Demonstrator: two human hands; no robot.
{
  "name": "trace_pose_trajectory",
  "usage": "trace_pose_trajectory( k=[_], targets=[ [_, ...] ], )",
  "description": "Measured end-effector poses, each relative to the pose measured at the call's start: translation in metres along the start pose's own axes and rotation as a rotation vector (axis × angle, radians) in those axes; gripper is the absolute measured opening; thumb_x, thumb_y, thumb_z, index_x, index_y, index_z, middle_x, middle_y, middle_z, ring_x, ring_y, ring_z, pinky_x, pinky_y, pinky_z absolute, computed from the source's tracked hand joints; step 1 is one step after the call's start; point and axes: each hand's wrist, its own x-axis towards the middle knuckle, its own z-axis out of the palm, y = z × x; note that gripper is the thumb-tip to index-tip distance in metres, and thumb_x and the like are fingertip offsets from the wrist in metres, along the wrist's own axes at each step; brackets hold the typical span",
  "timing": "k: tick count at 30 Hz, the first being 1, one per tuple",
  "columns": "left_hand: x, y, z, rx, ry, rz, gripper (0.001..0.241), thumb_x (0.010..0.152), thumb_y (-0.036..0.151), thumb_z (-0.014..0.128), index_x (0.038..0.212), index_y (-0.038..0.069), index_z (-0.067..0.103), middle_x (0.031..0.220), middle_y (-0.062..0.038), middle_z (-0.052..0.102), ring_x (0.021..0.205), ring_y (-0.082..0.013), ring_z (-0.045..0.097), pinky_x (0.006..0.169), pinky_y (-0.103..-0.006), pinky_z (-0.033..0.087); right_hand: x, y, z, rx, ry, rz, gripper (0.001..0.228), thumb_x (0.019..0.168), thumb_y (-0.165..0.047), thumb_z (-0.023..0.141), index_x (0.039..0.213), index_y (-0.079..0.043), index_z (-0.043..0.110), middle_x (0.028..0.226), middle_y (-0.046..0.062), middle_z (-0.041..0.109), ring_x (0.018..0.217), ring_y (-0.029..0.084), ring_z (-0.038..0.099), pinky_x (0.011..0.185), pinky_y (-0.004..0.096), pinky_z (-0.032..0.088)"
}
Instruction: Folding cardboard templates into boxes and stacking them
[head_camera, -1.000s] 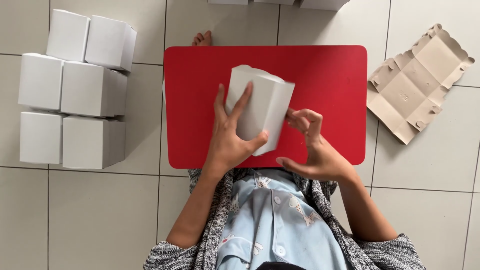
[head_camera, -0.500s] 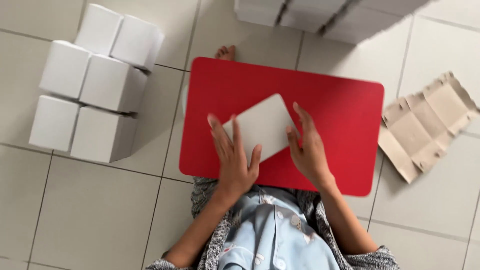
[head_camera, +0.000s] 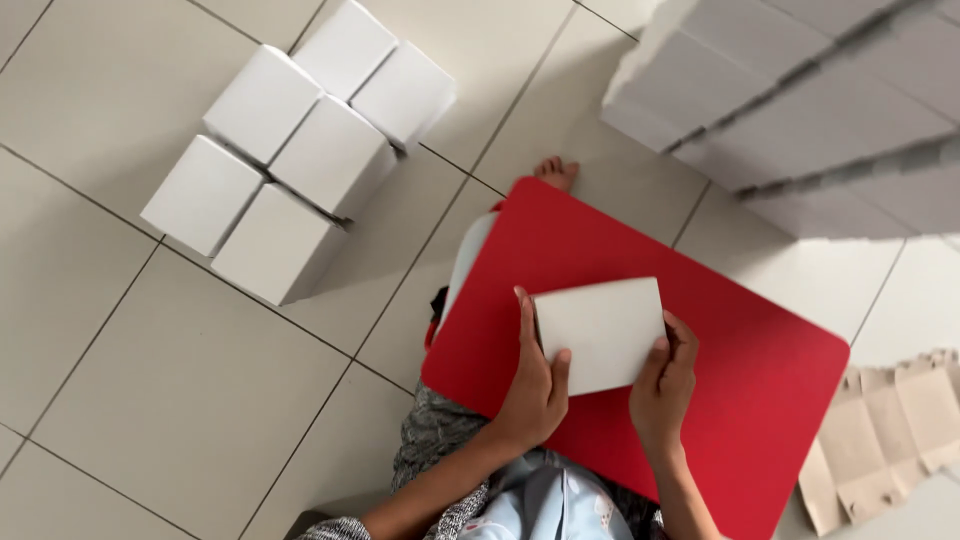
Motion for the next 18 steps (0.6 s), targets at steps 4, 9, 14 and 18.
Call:
trace_pose_trajectory(
  k=[4,9,14,18],
  targets=[
    [0.054,-0.012,-0.032,-0.119,0.131,-0.003,0.063,0.11,0.023,0.035,0.146,-0.017,0.003,0.164,-0.036,-0.014,0.156,-0.0471,-0.001,0.127,-0.0474,0.01,0.058,-0.017,0.038,0.095,-0.045,-0.065,0.037,0.112,-0.031,0.036,0.134,-0.001,0.039,0.108,0.012,0.053,0.084,0.015,0.051,0.071,0.03,0.045],
    [0.137,-0.026,-0.107,-0.025,0.316,-0.005,0.066,0.108,0.036,0.043,0.152,-0.005,0.016,0.149,-0.025,0.02,0.142,-0.0433,0.028,0.12,-0.054,0.027,0.152,-0.079,0.11,0.083,-0.174,-0.195,0.051,0.112,-0.039,0.035,0.139,0.003,0.043,0.127,0.018,0.053,0.11,0.026,0.054,0.095,0.039,0.045],
    [0.207,-0.062,-0.193,0.091,0.406,-0.008,0.074,0.108,0.044,0.043,0.161,0.006,0.01,0.141,-0.021,0.032,0.124,-0.036,0.042,0.103,-0.0447,0.042,0.244,-0.136,0.205,0.241,-0.329,-0.326,0.04,0.112,-0.026,0.04,0.14,0.001,0.046,0.137,0.017,0.056,0.122,0.026,0.054,0.105,0.037,0.042],
    [0.263,-0.086,-0.256,0.227,0.462,0.071,0.066,0.112,0.038,0.037,0.161,0.003,0.01,0.143,-0.028,0.035,0.125,-0.0376,0.045,0.104,-0.0451,0.045,0.315,-0.164,0.279,0.14,-0.402,-0.507,0.037,0.111,-0.014,0.044,0.145,0.001,0.047,0.136,0.017,0.06,0.115,0.026,0.06,0.096,0.035,0.048]
  ],
)
